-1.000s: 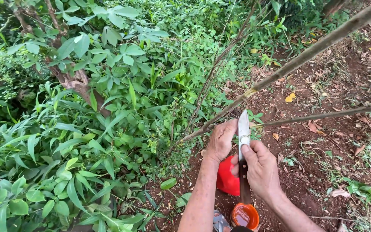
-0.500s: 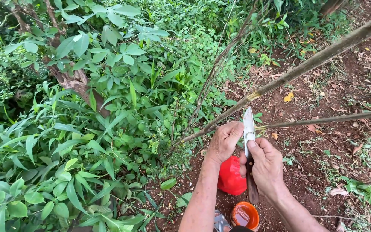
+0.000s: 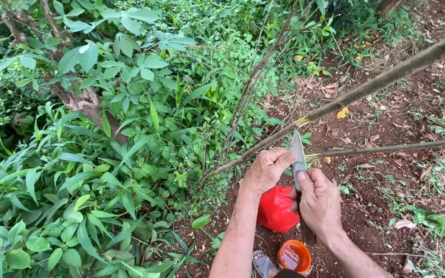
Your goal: Using a knife to scrape a ring of bark from a thin tree branch in a garden setting, likely for plant propagation.
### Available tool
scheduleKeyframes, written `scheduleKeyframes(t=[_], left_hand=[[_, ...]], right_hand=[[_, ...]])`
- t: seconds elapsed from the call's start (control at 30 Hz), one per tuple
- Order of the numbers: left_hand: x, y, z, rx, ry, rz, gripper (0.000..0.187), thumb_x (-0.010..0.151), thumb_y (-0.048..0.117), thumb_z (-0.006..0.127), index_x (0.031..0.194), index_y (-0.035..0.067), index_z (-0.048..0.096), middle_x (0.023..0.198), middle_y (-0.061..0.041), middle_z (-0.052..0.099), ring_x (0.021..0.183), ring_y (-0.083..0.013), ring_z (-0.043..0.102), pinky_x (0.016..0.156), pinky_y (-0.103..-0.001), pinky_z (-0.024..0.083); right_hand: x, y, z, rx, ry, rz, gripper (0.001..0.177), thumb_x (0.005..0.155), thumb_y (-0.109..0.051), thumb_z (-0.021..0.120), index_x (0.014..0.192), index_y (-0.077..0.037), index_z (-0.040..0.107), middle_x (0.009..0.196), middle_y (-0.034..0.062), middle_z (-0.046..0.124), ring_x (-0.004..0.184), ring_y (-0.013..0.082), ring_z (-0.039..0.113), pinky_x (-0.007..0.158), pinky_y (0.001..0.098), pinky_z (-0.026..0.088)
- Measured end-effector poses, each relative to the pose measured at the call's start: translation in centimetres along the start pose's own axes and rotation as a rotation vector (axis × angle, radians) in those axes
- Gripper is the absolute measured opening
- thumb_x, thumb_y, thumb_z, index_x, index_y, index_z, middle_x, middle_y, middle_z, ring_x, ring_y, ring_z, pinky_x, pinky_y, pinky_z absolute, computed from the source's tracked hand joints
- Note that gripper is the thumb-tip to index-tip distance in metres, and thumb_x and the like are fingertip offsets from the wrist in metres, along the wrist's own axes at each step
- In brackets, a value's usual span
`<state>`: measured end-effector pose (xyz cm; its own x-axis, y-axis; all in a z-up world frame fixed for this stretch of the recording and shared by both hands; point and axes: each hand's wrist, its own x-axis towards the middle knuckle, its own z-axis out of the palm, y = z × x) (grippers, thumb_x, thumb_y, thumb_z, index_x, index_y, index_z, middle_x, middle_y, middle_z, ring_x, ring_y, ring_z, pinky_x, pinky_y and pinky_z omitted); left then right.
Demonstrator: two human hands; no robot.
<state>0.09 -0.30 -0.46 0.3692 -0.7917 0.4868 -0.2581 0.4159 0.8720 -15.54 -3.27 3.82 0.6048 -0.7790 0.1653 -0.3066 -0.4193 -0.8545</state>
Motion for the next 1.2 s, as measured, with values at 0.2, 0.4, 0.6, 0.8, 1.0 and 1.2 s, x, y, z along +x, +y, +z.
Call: scheduleKeyframes(t=[0.2,0.4,0.6,0.8,1.0,1.2], left_hand=[[-0.1,-1.2,0.5,-0.010,-0.006,-0.045,0.038,0.101,0.043,0.056,0.078,0.013,0.062,0.070,0.006,0.045,0.066,-0.0088,0.038,0.059,-0.030,0.033],[-0.3,-0.9,0.6,-0.045,-0.030,-0.053,0.035,0.100,0.041,0.058,0.090,0.011,0.073,0.076,0.004,0.061,0.071,-0.0078,0.050,0.063,-0.029,0.041],[0.1,0.2,0.4,0.007,0.026,0.012,0.036,0.100,0.039,0.057,0.089,0.008,0.070,0.077,0.001,0.058,0.072,-0.0126,0.050,0.067,-0.032,0.042],[0.3,0.6,0.7,-0.004,0.049,-0.105,0.045,0.088,0.056,0.061,0.095,0.014,0.077,0.087,0.000,0.075,0.071,-0.0100,0.062,0.063,-0.030,0.048],[0.1,1.6,0.8,0.002,0.054,-0.155,0.047,0.087,0.061,0.059,0.090,0.017,0.075,0.075,0.007,0.065,0.058,-0.0065,0.045,0.055,-0.029,0.035],[0.1,1.6,0.8,0.073,0.060,-0.163,0.052,0.086,0.064,0.056,0.090,0.016,0.076,0.074,0.006,0.066,0.060,-0.0077,0.047,0.056,-0.030,0.036]], right_hand=[[-0.1,0.4,-0.3,0.016,0.003,0.079,0.025,0.106,-0.023,0.048,0.088,-0.008,0.057,0.058,0.0085,0.070,0.034,0.0189,0.063,0.029,0.0284,0.045],[-0.4,1.4,0.0,-0.287,0.064,0.045,0.024,0.106,-0.031,0.047,0.089,-0.016,0.054,0.063,-0.0031,0.074,0.039,0.0141,0.070,0.036,0.0274,0.049],[-0.2,0.3,-0.7,-0.226,0.062,-0.049,0.018,0.105,-0.024,0.048,0.094,-0.014,0.058,0.058,-0.0026,0.070,0.037,0.0118,0.065,0.036,0.0276,0.052],[-0.6,0.0,-0.8,-0.164,0.076,0.030,0.020,0.106,-0.025,0.049,0.092,-0.012,0.055,0.063,0.0018,0.073,0.039,0.0156,0.068,0.033,0.0281,0.051],[-1.0,-0.1,-0.5,-0.092,0.087,0.060,0.019,0.107,-0.023,0.047,0.098,-0.009,0.056,0.067,0.0057,0.074,0.041,0.0177,0.067,0.034,0.0287,0.051],[-1.2,0.4,-0.2,-0.144,0.137,-0.070,0.022,0.107,-0.023,0.048,0.089,-0.011,0.052,0.064,0.0022,0.073,0.040,0.0154,0.068,0.034,0.0264,0.049]])
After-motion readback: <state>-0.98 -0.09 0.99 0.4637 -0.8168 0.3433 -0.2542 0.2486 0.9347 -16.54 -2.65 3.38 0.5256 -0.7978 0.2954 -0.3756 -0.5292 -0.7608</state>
